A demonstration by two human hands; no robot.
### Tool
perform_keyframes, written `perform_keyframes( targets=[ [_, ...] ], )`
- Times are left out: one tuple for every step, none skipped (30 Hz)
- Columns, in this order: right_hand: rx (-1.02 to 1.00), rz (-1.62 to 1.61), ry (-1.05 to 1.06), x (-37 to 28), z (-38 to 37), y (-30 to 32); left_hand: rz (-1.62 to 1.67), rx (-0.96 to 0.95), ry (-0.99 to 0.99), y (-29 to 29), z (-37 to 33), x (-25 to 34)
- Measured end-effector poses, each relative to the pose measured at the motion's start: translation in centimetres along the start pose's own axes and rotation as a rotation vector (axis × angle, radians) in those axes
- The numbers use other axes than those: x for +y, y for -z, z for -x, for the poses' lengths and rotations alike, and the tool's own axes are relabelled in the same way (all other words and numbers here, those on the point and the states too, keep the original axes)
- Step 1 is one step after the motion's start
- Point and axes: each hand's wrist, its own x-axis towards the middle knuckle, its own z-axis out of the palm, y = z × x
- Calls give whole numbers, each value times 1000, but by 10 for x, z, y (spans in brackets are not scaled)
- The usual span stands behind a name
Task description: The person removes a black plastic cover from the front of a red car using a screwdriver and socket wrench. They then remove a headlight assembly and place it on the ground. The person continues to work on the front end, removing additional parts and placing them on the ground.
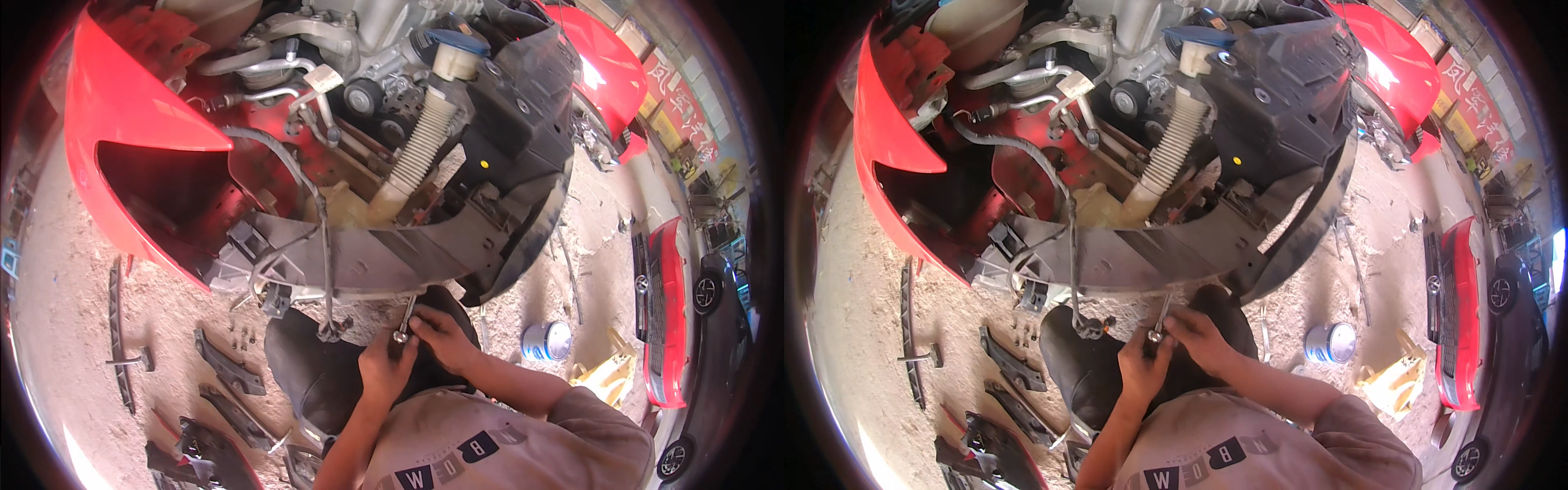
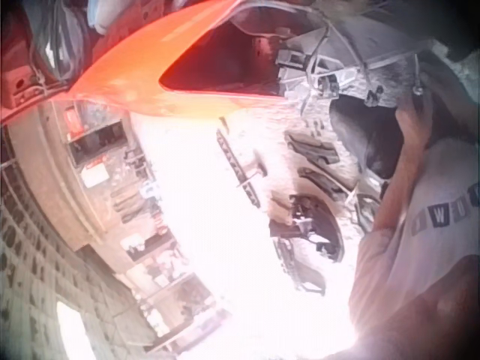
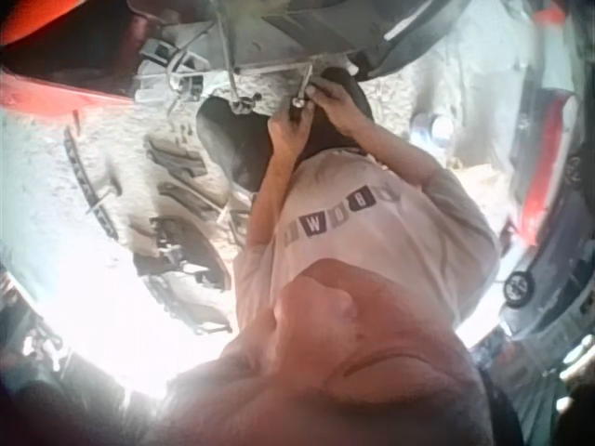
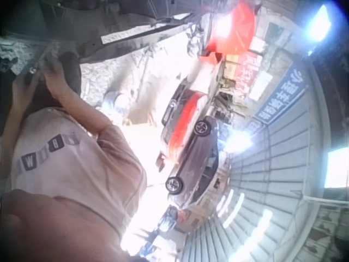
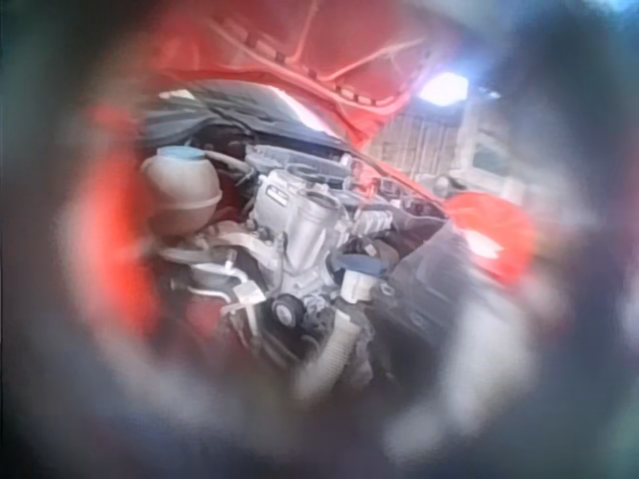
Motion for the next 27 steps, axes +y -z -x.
perform_keyframes(
  targets=[
    [21,-15,23,-1,0,-3,1,11,-24,-1,-1,-1],
    [43,-29,46,-2,0,-6,2,22,-47,-1,-1,-1],
    [37,-26,37,-4,1,-8,-12,27,-34,2,0,5],
    [11,-16,58,-8,4,-12,-37,39,-65,3,2,3],
    [-17,-6,79,-15,6,-19,-62,53,-94,4,4,0],
    [-43,4,92,-16,10,-24,-85,64,-116,5,9,-3],
    [-70,21,81,-11,11,-23,-68,76,-125,3,11,-4],
    [-94,72,56,-9,15,-22,-5,68,-81,3,15,-3],
    [-120,123,31,-7,19,-22,57,60,-36,4,18,1],
    [-143,176,9,-5,22,-21,123,51,4,5,20,5],
    [-152,199,-24,0,24,-16,213,37,28,6,22,8],
    [-162,222,-57,8,24,-8,285,55,37,6,26,5],
    [-175,246,-88,7,23,-7,356,77,42,6,29,-1],
    [-105,370,46,4,23,-8,426,98,46,7,33,-5],
    [-34,493,181,-1,23,-11,489,100,84,12,38,-9],
    [37,608,319,-6,19,-14,510,109,95,17,43,-14],
    [162,773,518,-8,10,-13,534,112,105,21,48,-19],
    [291,934,719,-7,-3,-10,556,114,114,24,53,-23],
    [420,1086,926,-6,-18,-9,559,150,89,28,57,-27],
    [430,1083,904,-8,-30,-8,567,159,101,31,61,-28],
    [450,1077,879,-9,-40,-5,573,159,113,33,64,-27],
    [469,1062,857,-10,-50,-3,570,160,123,36,67,-27],
    [432,1118,768,-12,-61,-1,486,185,60,37,69,-30],
    [396,1171,677,-15,-71,3,457,181,42,39,71,-30],
    [403,1185,696,-12,-76,5,427,172,20,40,74,-29],
    [410,1196,717,-9,-81,8,393,164,-5,42,74,-26],
    [461,1175,848,-2,-84,12,381,138,-9,43,74,-19]
  ],
)
